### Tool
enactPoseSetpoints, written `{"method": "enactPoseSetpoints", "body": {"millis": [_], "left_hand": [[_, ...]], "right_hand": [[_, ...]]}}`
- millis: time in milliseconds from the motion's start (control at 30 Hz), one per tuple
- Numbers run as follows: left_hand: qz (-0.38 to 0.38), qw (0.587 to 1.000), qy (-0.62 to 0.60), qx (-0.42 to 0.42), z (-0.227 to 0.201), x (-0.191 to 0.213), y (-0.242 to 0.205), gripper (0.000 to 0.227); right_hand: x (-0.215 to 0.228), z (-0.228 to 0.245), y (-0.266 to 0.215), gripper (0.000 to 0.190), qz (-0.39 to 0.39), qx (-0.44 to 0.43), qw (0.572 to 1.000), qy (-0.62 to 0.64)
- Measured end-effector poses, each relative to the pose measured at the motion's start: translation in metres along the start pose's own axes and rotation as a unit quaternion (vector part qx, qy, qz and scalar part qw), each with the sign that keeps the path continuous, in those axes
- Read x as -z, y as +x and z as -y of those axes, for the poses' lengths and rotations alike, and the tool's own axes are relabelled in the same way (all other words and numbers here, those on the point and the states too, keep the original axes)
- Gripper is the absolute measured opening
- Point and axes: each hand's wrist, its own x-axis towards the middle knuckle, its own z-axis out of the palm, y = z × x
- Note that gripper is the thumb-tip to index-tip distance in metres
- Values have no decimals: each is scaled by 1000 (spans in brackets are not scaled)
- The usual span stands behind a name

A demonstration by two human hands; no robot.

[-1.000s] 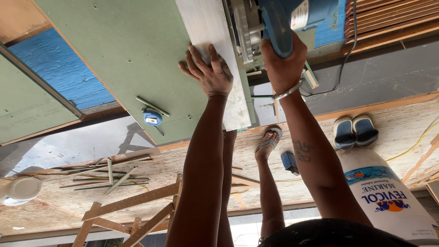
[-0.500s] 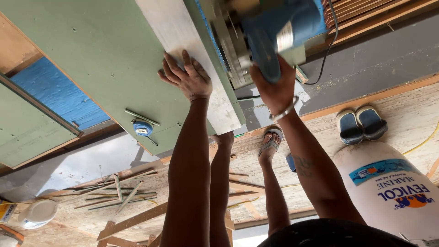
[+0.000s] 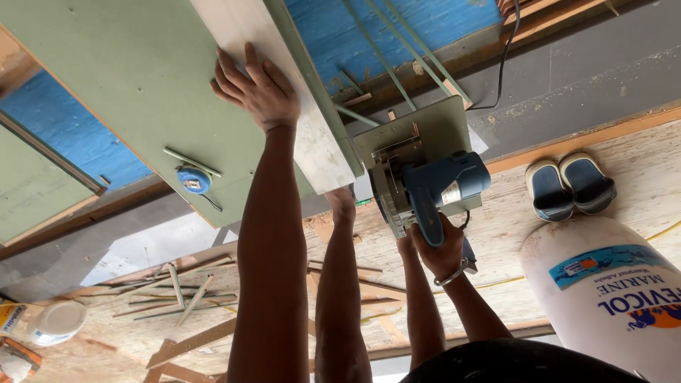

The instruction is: Cutting a long wooden board using a circular saw guided by a straight edge.

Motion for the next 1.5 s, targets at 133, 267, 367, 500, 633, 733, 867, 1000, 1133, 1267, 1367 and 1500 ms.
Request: {"method": "enactPoseSetpoints", "body": {"millis": [133,267,367,500,633,733,867,1000,1133,1267,1367,1500], "left_hand": [[-19,1000,13,-4,1,-5,-2,37],[-35,999,4,-10,4,-9,0,36],[-37,999,15,-9,6,-11,-2,37],[-28,1000,8,5,3,-11,0,38],[-22,1000,9,12,2,-10,-5,37],[-16,1000,9,21,0,-10,-5,38],[-1,1000,12,29,-3,-7,-5,39],[-13,999,14,30,-6,-6,-6,38],[0,1000,9,29,-8,-2,-5,40],[10,1000,2,29,-9,1,-4,43],[24,999,2,32,-10,3,-4,44],[28,999,-10,36,-13,7,-1,44]], "right_hand": [[-3,-10,-21,16,-4,-3,1000,-19],[-15,-20,-27,16,-4,14,1000,-24],[-18,-19,-23,17,-5,16,1000,-5],[-29,-14,-10,14,-2,62,998,-5],[-37,-9,0,16,-4,59,998,17],[-41,-10,6,15,-7,55,998,16],[-42,-7,17,12,-1,57,998,27],[-47,3,34,11,3,58,998,30],[-53,24,60,11,13,33,998,44],[-62,49,91,9,9,54,997,52],[-67,73,114,8,7,59,997,45],[-74,99,143,7,1,67,996,53]]}}
